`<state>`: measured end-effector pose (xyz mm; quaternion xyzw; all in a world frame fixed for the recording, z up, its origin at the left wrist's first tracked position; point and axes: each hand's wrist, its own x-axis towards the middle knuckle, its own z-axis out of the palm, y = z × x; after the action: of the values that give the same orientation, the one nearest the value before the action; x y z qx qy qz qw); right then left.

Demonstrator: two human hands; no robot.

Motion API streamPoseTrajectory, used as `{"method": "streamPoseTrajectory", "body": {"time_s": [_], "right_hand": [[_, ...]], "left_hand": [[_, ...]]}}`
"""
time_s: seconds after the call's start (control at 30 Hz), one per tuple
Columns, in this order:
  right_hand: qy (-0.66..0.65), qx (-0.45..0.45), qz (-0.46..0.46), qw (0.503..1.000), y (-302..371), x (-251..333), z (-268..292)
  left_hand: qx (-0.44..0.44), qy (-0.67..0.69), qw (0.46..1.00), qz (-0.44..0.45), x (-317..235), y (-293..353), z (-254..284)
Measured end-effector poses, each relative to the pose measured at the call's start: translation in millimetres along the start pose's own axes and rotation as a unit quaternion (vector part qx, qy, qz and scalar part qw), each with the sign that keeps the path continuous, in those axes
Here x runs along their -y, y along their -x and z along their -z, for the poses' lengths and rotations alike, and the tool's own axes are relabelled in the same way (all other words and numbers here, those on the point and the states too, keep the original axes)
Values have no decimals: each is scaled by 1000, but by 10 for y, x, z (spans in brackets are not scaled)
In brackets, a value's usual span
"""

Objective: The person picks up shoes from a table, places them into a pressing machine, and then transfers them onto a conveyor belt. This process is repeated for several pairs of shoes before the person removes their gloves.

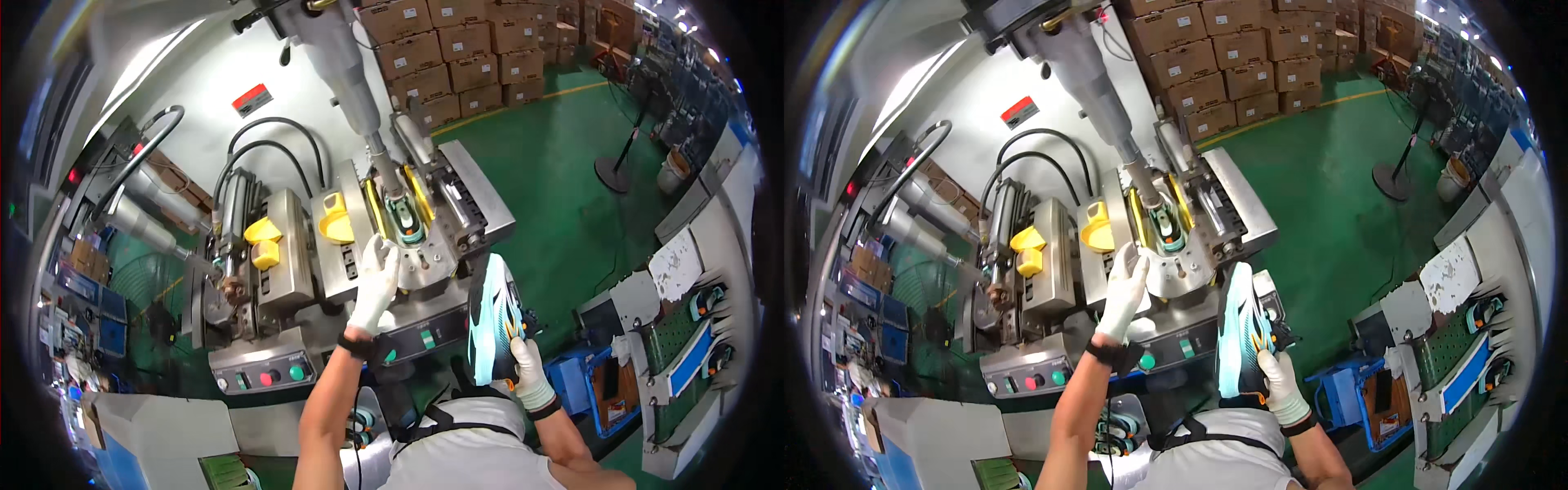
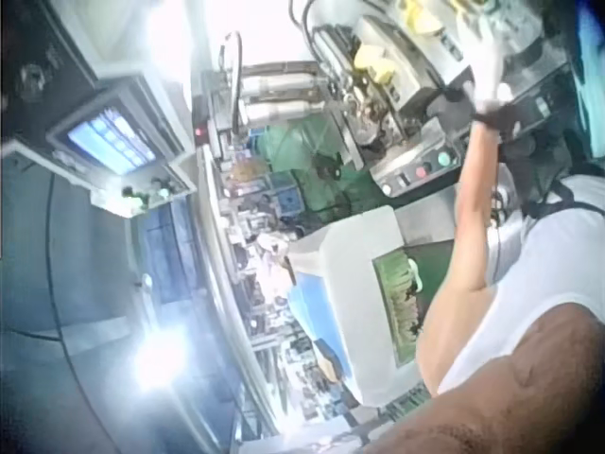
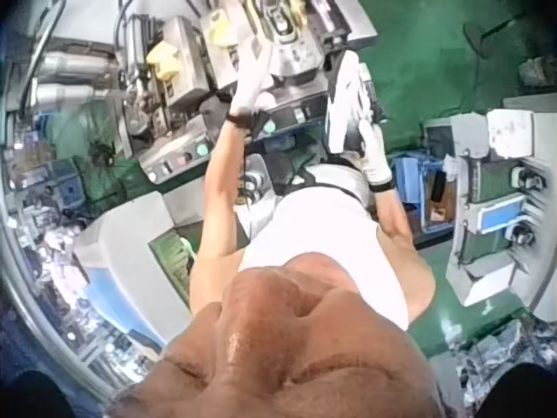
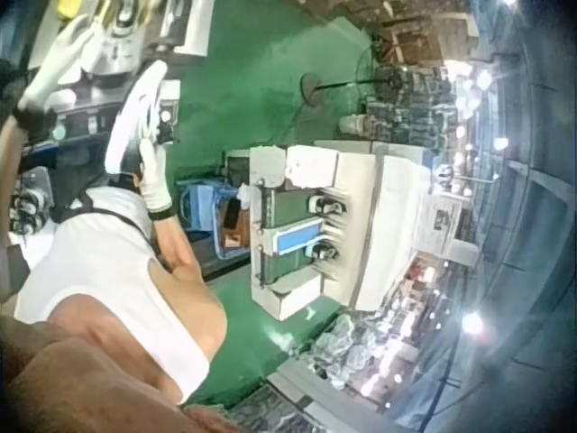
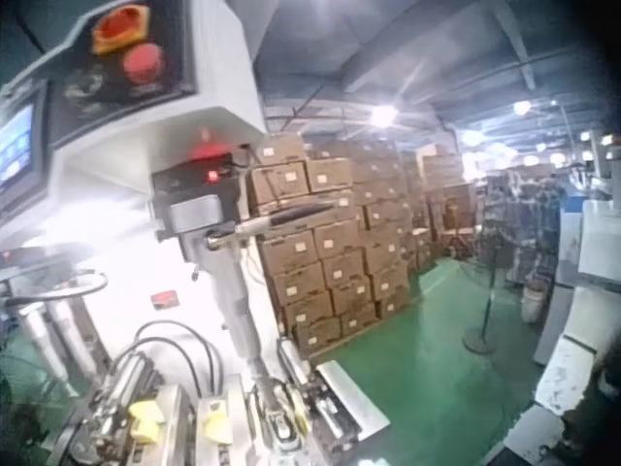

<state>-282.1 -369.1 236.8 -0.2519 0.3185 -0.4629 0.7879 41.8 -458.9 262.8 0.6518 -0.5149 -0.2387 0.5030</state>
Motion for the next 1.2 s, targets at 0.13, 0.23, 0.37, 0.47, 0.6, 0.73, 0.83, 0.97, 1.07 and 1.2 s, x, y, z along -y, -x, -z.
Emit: {"method": "streamPoseTrajectory", "body": {"time_s": [0.13,0.23,0.37,0.47,0.6,0.73,0.83,0.97,1.07,1.2], "right_hand": [[51,-61,1,997,-25,134,365],[23,-99,35,994,60,224,373],[40,-136,91,986,2,131,432],[88,-182,16,979,-7,265,386],[183,-118,30,976,-365,326,177],[231,-23,129,964,-910,475,-363],[226,94,38,969,-1691,583,-1067],[280,168,31,945,-3440,141,-1264],[729,-63,103,674,-4422,-575,-1135],[719,12,146,679,-4198,-1209,-1707]], "left_hand": [[5,-117,983,141,468,-1008,-571],[21,-133,975,179,559,-1393,-1032],[-45,-232,965,111,1494,-1739,-1103],[8,-221,971,95,1285,-1838,-1031],[63,42,971,228,844,-1612,-280],[33,101,982,154,301,-577,111],[-19,162,973,162,-9,462,651],[30,34,970,240,-328,1624,1201],[26,-69,973,220,15,2790,1411],[-82,-207,876,428,-869,3976,1388]]}}
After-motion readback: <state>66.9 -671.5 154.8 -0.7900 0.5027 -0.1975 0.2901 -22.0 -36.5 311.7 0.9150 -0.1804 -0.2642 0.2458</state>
